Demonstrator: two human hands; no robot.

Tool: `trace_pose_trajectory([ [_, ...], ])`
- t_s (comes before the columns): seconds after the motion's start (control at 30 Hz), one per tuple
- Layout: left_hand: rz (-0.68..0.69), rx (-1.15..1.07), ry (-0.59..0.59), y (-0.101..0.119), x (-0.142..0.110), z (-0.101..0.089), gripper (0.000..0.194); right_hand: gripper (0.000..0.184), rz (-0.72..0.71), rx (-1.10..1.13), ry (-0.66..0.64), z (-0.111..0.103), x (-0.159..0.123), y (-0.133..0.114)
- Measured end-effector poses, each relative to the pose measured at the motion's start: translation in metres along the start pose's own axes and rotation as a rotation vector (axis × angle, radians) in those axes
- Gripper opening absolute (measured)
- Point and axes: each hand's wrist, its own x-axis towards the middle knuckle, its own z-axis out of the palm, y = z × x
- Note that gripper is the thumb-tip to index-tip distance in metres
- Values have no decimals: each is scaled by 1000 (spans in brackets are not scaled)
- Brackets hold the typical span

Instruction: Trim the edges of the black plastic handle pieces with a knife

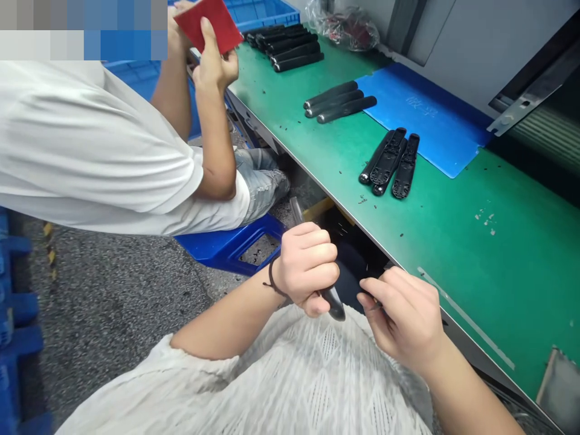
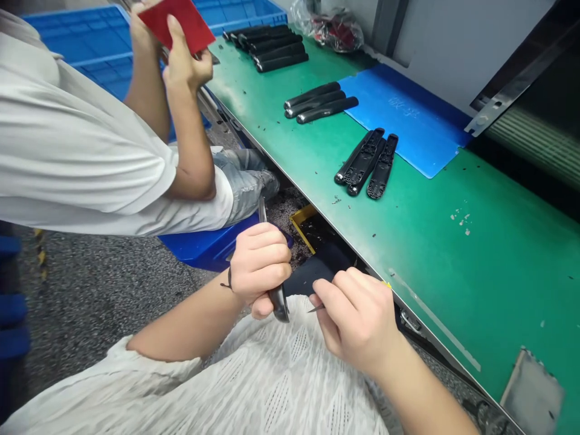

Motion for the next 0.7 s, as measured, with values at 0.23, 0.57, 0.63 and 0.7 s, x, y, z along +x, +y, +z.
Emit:
trace_pose_trajectory([
  [0.23, -32, 25, -99, 2, 7, 4, 68, 16, 22, 56, -4, 1, -7, -2],
  [0.57, 224, 185, 197, -13, 25, 0, 62, 24, 112, 22, -18, -19, -25, 8],
  [0.63, 157, 202, 320, -18, 42, -8, 55, 24, 182, -28, -14, -33, -40, 16],
  [0.7, -18, 254, 367, -21, 66, -19, 38, 20, 238, -97, -26, -53, -56, 29],
])
